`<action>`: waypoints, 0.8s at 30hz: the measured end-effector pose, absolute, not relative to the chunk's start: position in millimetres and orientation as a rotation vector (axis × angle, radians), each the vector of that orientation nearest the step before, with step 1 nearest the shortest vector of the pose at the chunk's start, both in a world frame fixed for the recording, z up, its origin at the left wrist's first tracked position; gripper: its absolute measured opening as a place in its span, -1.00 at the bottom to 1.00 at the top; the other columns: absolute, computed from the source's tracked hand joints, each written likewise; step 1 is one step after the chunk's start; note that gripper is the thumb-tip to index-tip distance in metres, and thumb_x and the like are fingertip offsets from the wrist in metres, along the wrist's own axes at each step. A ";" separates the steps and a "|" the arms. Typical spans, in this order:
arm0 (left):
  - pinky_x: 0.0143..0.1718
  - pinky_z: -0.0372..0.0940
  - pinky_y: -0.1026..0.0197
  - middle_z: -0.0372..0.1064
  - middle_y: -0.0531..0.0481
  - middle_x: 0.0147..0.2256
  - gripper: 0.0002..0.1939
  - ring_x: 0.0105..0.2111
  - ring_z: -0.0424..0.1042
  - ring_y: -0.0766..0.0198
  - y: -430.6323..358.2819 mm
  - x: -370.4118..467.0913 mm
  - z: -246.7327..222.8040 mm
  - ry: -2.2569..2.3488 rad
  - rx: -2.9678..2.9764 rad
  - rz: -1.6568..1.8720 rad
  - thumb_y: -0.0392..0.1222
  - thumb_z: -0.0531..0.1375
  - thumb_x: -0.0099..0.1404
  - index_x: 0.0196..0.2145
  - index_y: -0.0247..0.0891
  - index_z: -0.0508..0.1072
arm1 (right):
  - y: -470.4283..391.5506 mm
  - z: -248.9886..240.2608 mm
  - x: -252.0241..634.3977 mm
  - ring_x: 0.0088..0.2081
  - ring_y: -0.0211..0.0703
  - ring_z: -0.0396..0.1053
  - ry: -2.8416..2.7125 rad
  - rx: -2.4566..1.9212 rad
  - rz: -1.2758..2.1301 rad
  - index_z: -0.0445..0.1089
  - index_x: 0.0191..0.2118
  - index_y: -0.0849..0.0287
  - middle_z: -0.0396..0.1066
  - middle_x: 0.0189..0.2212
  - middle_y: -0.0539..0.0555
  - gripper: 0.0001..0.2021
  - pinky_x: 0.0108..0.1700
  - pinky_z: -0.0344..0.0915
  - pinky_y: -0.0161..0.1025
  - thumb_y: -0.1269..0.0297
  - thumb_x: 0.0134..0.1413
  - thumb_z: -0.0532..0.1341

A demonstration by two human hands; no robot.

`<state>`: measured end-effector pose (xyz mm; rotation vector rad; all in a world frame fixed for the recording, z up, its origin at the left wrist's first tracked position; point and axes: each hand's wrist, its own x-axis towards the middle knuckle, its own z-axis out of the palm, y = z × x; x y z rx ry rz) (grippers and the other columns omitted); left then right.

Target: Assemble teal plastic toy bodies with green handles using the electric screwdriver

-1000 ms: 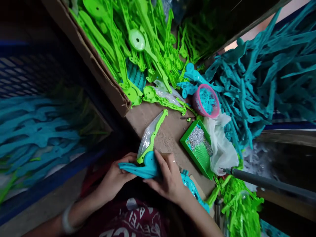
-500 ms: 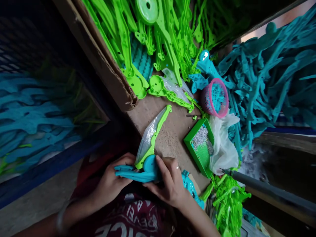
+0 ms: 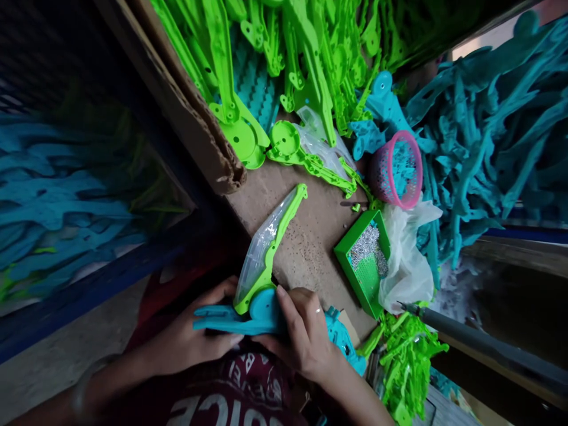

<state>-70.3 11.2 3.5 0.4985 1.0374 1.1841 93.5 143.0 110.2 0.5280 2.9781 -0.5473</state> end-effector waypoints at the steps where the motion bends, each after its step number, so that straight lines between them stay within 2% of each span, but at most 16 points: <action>1: -0.02 0.38 0.19 0.45 0.00 -0.07 -0.59 -0.08 0.47 0.13 8.2 -67.9 3.8 1.031 0.456 1.169 -0.16 0.34 0.18 -0.01 -0.05 0.42 | 143.8 110.9 92.7 -0.04 0.08 0.36 2.974 0.532 -0.544 -0.27 0.45 0.40 0.39 -0.10 0.30 -0.19 -0.07 0.45 -0.01 0.29 0.28 0.21; 3: 0.03 0.38 0.15 0.44 0.00 -0.03 -0.51 -0.03 0.47 0.12 3.0 -62.9 6.2 0.988 0.366 1.160 -0.12 0.35 0.19 0.07 -0.03 0.37 | 145.4 111.8 91.3 -0.03 0.08 0.37 2.970 0.541 -0.548 -0.26 0.45 0.40 0.39 -0.10 0.30 -0.20 -0.07 0.45 -0.01 0.31 0.28 0.21; 6: -0.06 0.45 0.14 0.47 -0.02 -0.08 -0.52 -0.08 0.52 0.11 1.0 -55.1 13.2 1.009 0.167 1.207 -0.07 0.36 0.18 0.03 -0.07 0.36 | 146.7 111.2 90.1 -0.04 0.08 0.37 2.951 0.557 -0.580 -0.26 0.45 0.37 0.40 -0.10 0.30 -0.20 -0.07 0.45 -0.02 0.32 0.28 0.21; 10: -0.14 0.49 0.14 0.51 -0.06 -0.10 -0.42 -0.12 0.55 0.07 7.5 -50.1 22.7 1.071 -0.012 1.219 -0.04 0.43 0.09 0.02 -0.10 0.34 | 146.4 108.5 89.8 -0.05 0.07 0.35 2.950 0.569 -0.592 -0.24 0.45 0.37 0.39 -0.11 0.28 -0.19 -0.06 0.44 -0.03 0.34 0.27 0.22; 13: -0.10 0.49 0.10 0.54 -0.09 -0.08 -0.47 -0.11 0.55 0.02 11.4 -52.5 27.5 1.067 0.019 1.171 0.06 0.38 0.14 0.03 -0.12 0.41 | 146.7 107.9 89.3 -0.05 0.07 0.34 2.948 0.569 -0.577 -0.27 0.46 0.36 0.39 -0.13 0.27 -0.17 -0.05 0.43 -0.02 0.32 0.26 0.23; 17: -0.09 0.49 0.11 0.56 -0.07 -0.08 -0.48 -0.08 0.55 0.00 13.4 -56.9 31.3 1.160 0.029 1.157 0.12 0.35 0.15 0.02 -0.11 0.49 | 148.4 108.3 90.0 -0.04 0.08 0.31 2.937 0.582 -0.607 -0.27 0.46 0.33 0.37 -0.13 0.25 -0.15 -0.04 0.41 -0.02 0.25 0.26 0.24; 21: -0.14 0.50 0.16 0.60 -0.03 -0.17 -0.52 -0.19 0.58 0.05 17.1 -58.1 35.0 1.201 0.090 1.132 0.14 0.34 0.16 -0.03 -0.12 0.55 | 150.2 106.1 94.7 -0.04 0.09 0.28 2.924 0.592 -0.615 -0.30 0.46 0.31 0.33 -0.07 0.29 -0.10 -0.05 0.41 -0.01 0.07 0.26 0.23; 24: -0.10 0.49 0.15 0.59 -0.02 -0.13 -0.53 -0.13 0.57 0.05 19.6 -57.2 38.3 1.208 0.095 1.160 0.14 0.32 0.20 -0.01 -0.13 0.55 | 150.8 103.6 98.1 -0.05 0.09 0.29 2.931 0.577 -0.596 -0.34 0.46 0.30 0.32 -0.03 0.32 -0.10 -0.07 0.42 0.00 -0.02 0.28 0.18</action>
